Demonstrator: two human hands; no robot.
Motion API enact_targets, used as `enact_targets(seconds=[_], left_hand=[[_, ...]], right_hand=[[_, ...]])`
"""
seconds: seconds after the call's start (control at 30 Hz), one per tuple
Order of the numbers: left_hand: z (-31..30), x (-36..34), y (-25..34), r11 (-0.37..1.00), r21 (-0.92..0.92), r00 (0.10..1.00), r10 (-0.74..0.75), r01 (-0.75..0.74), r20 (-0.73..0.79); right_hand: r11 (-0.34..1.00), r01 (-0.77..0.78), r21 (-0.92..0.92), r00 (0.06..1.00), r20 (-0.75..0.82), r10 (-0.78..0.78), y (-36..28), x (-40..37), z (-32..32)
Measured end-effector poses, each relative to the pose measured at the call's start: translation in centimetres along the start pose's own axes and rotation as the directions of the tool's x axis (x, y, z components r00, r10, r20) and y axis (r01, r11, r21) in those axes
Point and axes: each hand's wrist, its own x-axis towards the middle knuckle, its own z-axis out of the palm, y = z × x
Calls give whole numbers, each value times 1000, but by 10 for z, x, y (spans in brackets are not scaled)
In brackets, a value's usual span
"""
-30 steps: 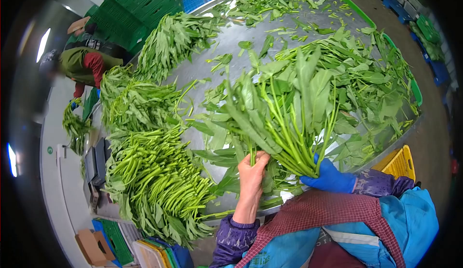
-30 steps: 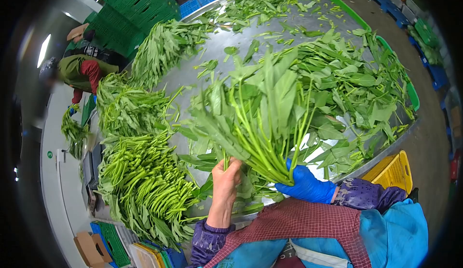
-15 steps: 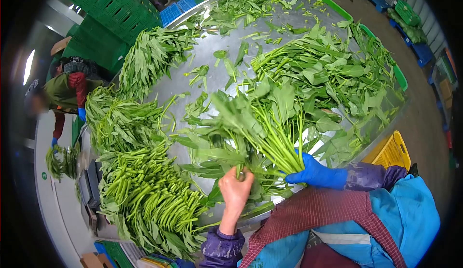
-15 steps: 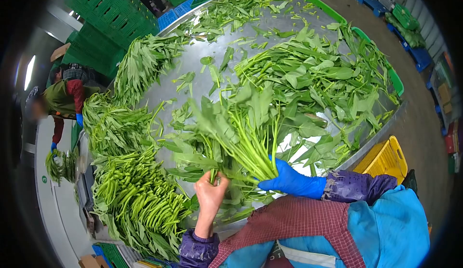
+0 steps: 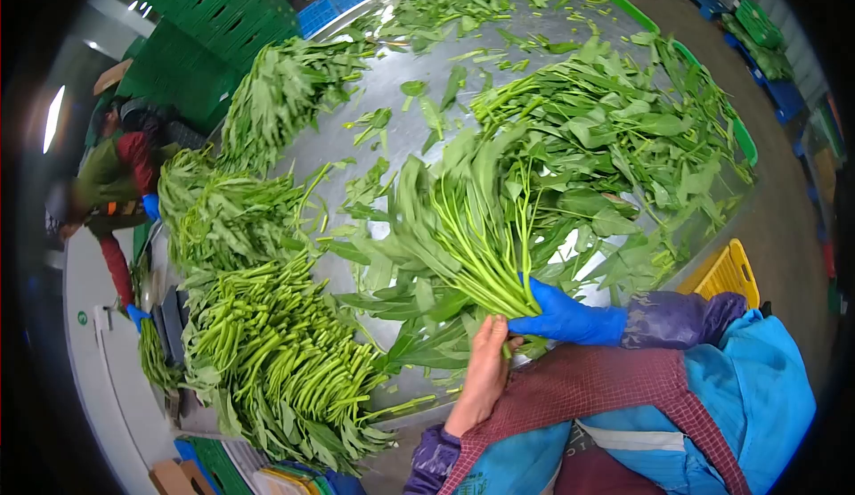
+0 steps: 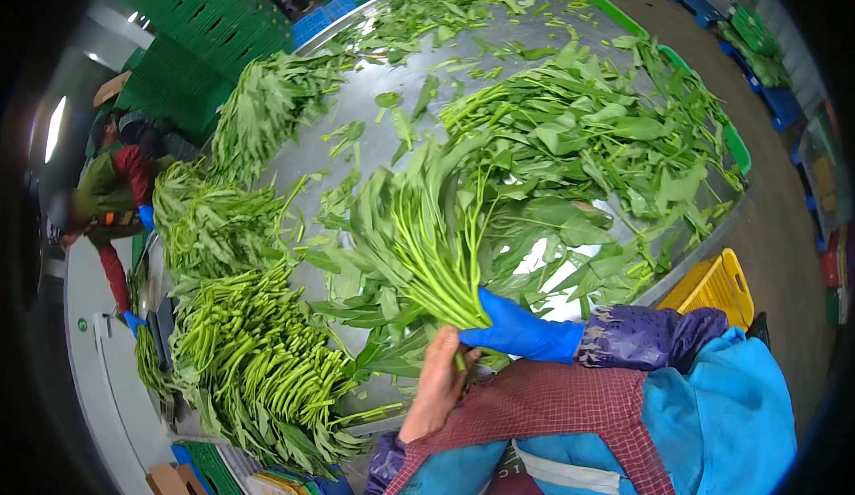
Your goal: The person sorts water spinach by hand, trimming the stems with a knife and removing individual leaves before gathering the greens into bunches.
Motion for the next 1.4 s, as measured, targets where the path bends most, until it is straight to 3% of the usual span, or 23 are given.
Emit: enact_targets(seconds=[0.07, 0.1, 0.17, 0.2, 0.23, 0.27, 0.3, 0.37, 0.4, 0.43, 0.5, 0.57, 0.6, 0.7, 0.77, 0.83, 0.9, 0.97, 1.03, 1.13, 1.23, 1.37, 1.4], left_hand=[[-1, 0, -12, 1000, 8, 998, 20, -21, 51], [-8, 4, -22, 984, 175, 997, -46, 36, 55], [-5, 4, -26, 986, 101, 978, -146, 132, 151], [-6, 3, -22, 986, 91, 967, -155, 139, 201], [-6, 2, -18, 985, 87, 952, -167, 150, 257], [-2, 2, -12, 986, 44, 947, -167, 162, 274], [1, -2, -3, 991, 29, 958, -131, 128, 254], [18, -16, 25, 932, 350, 960, -10, -92, 281], [9, -6, 18, 884, 423, 944, 56, -198, 324], [3, 0, 14, 883, 414, 946, 89, -219, 312], [-6, 6, 12, 825, 407, 908, 274, -392, 318], [-9, -8, 27, 906, 186, 911, 333, -381, 245], [-13, -15, 33, 895, 187, 907, 371, -406, 198], [-30, -37, 43, 879, 182, 897, 433, -441, 84], [-44, -50, 46, 824, 211, 840, 542, -525, -29], [-55, -64, 49, 812, 223, 816, 569, -540, -96], [-62, -81, 52, 794, 233, 772, 604, -562, -195], [-69, -94, 49, 796, 244, 762, 603, -554, -235], [-75, -105, 41, 809, 211, 733, 586, -548, -345], [-86, -117, 22, 822, 165, 699, 554, -545, -452], [-95, -126, 6, 839, 145, 666, 511, -525, -544], [-103, -119, -22, 827, 133, 640, 514, -546, -570], [-103, -118, -24, 818, 125, 635, 523, -562, -568]], right_hand=[[995, -70, -67, 997, 26, 72, -11, -5, -2], [982, -140, -129, 989, 30, 145, -18, -6, 1], [970, -154, -187, 987, 12, 159, -24, -11, 8], [946, -19, -323, 1000, -23, 12, -18, -10, 10], [944, -1, -331, 999, 31, 12, -10, -9, 6], [934, 1, -356, 1000, -13, -6, -1, -8, 0], [923, 5, -384, 998, -62, -31, 1, -2, -5], [950, -61, -308, 997, -59, 44, -21, 0, -4], [954, -43, -297, 998, -48, 30, -35, 0, 0], [970, -131, -203, 991, -65, 120, -57, -1, 8], [936, -103, -335, 994, -58, 88, -73, 6, -2], [949, -52, -310, 999, -22, 47, -100, 16, 12], [964, -17, -266, 1000, -12, 14, -111, 26, 20], [945, 142, -296, 985, 139, -105, -151, 58, 69], [927, 272, -260, 937, 291, -193, -183, 82, 120], [857, 383, -344, 819, 556, -143, -221, 112, 174], [852, 509, -124, 682, 662, -311, -226, 143, 236], [876, 472, -103, 556, 805, -205, -219, 181, 282], [905, 380, -193, 492, 870, -21, -187, 215, 318], [824, 197, -531, 322, 829, 457, -108, 282, 335], [791, 101, -603, 428, 745, 513, -102, 280, 330], [790, 138, -598, 447, 749, 489, -103, 285, 328], [775, 227, -589, 534, 741, 407, -106, 285, 323]])
